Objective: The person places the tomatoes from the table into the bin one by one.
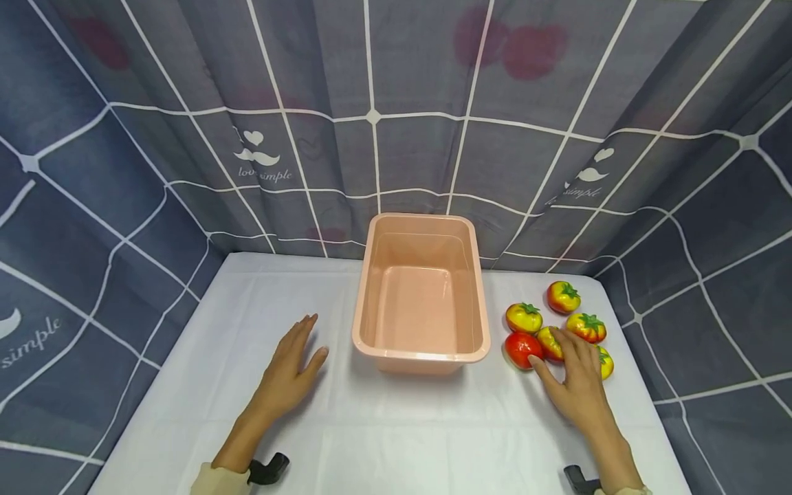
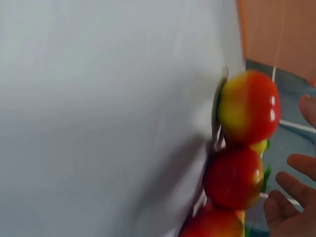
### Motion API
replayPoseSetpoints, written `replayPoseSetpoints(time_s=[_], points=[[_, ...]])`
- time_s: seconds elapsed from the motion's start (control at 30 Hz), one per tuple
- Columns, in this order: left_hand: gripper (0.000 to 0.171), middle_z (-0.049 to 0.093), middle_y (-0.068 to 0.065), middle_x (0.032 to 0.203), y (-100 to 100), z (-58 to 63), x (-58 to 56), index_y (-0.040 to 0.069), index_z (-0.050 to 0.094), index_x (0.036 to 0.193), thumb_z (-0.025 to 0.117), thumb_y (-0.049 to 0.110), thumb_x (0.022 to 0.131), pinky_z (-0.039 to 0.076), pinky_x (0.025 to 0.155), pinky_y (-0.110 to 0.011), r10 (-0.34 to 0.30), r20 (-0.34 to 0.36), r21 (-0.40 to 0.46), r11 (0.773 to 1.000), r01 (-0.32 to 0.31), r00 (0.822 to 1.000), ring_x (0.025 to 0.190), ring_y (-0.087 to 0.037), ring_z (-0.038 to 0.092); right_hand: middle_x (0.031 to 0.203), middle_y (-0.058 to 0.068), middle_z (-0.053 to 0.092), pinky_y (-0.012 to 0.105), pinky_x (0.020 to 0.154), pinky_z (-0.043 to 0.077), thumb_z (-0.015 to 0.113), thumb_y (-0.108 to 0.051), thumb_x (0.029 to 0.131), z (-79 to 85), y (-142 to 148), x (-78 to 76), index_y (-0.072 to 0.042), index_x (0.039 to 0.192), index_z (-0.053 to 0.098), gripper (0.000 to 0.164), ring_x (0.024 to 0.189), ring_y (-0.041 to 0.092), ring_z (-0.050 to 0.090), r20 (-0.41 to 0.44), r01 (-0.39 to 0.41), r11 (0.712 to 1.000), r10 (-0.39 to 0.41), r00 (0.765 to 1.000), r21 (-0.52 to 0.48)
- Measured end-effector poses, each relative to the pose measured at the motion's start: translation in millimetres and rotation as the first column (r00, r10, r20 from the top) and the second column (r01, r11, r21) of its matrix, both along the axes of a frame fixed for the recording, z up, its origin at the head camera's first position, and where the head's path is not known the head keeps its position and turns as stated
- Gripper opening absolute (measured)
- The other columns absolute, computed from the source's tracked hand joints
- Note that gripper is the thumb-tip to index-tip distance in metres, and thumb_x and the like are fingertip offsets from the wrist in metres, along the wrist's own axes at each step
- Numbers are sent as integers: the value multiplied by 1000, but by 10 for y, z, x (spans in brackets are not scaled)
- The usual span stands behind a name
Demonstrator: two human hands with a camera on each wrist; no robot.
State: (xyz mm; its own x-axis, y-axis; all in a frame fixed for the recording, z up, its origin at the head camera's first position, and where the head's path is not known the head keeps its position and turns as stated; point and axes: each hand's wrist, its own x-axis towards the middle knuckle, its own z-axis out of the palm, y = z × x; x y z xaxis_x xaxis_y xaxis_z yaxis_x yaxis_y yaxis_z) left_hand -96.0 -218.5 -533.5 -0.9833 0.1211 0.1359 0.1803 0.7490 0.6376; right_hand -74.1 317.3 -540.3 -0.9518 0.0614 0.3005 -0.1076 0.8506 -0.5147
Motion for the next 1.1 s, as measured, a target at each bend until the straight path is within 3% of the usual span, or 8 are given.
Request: replayPoseSetpoints(time_s=[0.1, 0.17, 0.37, 0.47, 0.53, 0.6, 0.73, 1.1], points=[[65, 30, -15, 177, 95, 33, -16, 27, 27, 172, 53, 40, 114, 31, 125, -72, -64, 37, 176, 983, 56, 997, 163, -47, 29, 147, 26, 52, 65, 105, 38, 84, -28, 93, -22, -106, -10, -3, 151, 55, 69, 134, 44, 40, -29, 28, 999, -29, 999, -34], [60, 33, -10, 176, 167, 69, -30, 28, 30, 170, 52, 35, 115, 37, 125, -65, -103, 33, 291, 953, 89, 994, 162, -43, 34, 142, 25, 55, 61, 103, 37, 85, -24, 92, -44, -167, -18, -1, 148, 57, 67, 129, 43, 43, -51, 38, 998, -41, 998, -52], [50, 45, -13, 167, 397, 184, -62, 16, 37, 166, 46, 18, 117, 53, 115, -25, -194, -25, 577, 798, 173, 981, 152, -27, 51, 137, 25, 58, 54, 99, 36, 88, -20, 88, -132, -267, -32, -1, 144, 60, 65, 121, 43, 47, -82, 67, 995, -74, 994, -76], [50, 44, -22, 166, 499, 214, -70, 8, 35, 166, 42, 11, 117, 53, 112, -21, -238, -61, 660, 719, 219, 969, 148, -16, 53, 136, 26, 59, 53, 97, 36, 88, -21, 88, -172, -290, -28, -1, 143, 61, 65, 120, 43, 47, -83, 76, 994, -82, 993, -75], [51, 42, -25, 166, 563, 230, -65, 7, 34, 166, 42, 9, 116, 54, 112, -21, -249, -77, 690, 686, 231, 966, 149, -18, 53, 137, 26, 59, 54, 99, 36, 88, -23, 88, -198, -300, -26, -1, 143, 61, 65, 121, 43, 47, -80, 83, 994, -89, 993, -72], [53, 42, -24, 167, 624, 250, -55, 11, 33, 167, 45, 9, 115, 53, 112, -21, -247, -76, 708, 669, 226, 966, 149, -24, 53, 138, 26, 59, 55, 100, 36, 87, -25, 89, -221, -311, -21, -1, 143, 61, 65, 123, 43, 47, -70, 92, 994, -97, 993, -65], [60, 40, -18, 169, 731, 292, -46, 17, 30, 169, 50, 8, 113, 52, 111, -19, -207, -56, 709, 680, 185, 977, 149, -43, 49, 141, 25, 58, 56, 103, 38, 87, -28, 91, -245, -332, -14, -2, 146, 59, 67, 125, 42, 46, -40, 112, 992, -115, 993, -56], [66, 37, -25, 168, 813, 285, -71, 23, 29, 171, 52, 6, 111, 50, 116, -23, -246, -87, 734, 640, 229, 965, 150, -20, 49, 146, 24, 56, 66, 111, 45, 88, -27, 90, -270, -347, -10, -4, 153, 52, 76, 128, 41, 54, 28, 107, 994, -106, 994, -23]])
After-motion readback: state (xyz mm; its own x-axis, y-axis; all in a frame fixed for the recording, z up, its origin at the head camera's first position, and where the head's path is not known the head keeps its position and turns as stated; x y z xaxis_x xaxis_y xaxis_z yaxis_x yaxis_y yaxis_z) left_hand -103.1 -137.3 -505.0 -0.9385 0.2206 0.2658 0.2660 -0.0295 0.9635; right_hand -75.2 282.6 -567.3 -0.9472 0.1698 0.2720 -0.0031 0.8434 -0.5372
